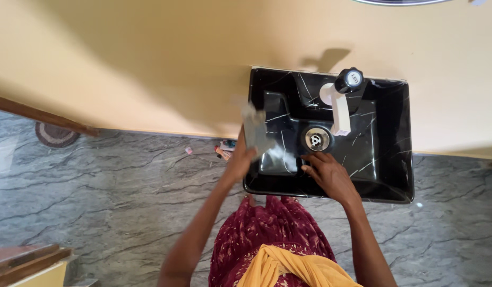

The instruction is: The person wipes the interior and rim of a black marble sink using a gray cloth. They repeatedly rub the basin, faucet base, and edges, occasionally adjusting the cloth and repositioning their hands to reach different areas.

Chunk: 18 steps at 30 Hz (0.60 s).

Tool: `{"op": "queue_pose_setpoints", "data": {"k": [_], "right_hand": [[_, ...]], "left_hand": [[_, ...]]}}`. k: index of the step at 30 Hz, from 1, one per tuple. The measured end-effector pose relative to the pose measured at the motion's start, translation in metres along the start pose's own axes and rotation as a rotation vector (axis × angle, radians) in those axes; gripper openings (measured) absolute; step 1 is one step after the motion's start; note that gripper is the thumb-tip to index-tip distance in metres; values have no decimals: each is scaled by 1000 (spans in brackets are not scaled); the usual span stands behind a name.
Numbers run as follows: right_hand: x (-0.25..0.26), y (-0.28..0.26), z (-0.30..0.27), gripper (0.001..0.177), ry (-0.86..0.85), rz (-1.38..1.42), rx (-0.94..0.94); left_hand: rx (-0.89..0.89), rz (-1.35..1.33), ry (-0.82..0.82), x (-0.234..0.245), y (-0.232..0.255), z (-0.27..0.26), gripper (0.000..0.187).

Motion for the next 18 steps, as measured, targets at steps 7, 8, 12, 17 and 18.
{"op": "queue_pose_setpoints", "data": {"k": [7, 8, 12, 17, 18], "right_hand": [[-1, -4, 2, 46, 2, -9, -24], [-2, -4, 2, 46, 4, -6, -34], [-3, -2, 4, 44, 6, 9, -39], [-2, 2, 7, 42, 34, 15, -38], [-2, 2, 6, 42, 37, 12, -40]], "left_hand": [[270, -238, 36, -13, 53, -92, 84], [145, -90, 20, -12, 51, -80, 84], [168, 76, -21, -3, 28, -16, 86], [-149, 49, 20, 11, 8, 112, 77], [-164, 21, 34, 13, 7, 135, 74]]}}
Point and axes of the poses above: each hand's wrist, its own z-axis towards the middle knuckle, its own x-axis out of the back of the hand, y = z × x, the point moved 1 cm from there along z, towards the middle knuckle, and after that the axes turned 8 degrees about -z, right-handed, at the moved point
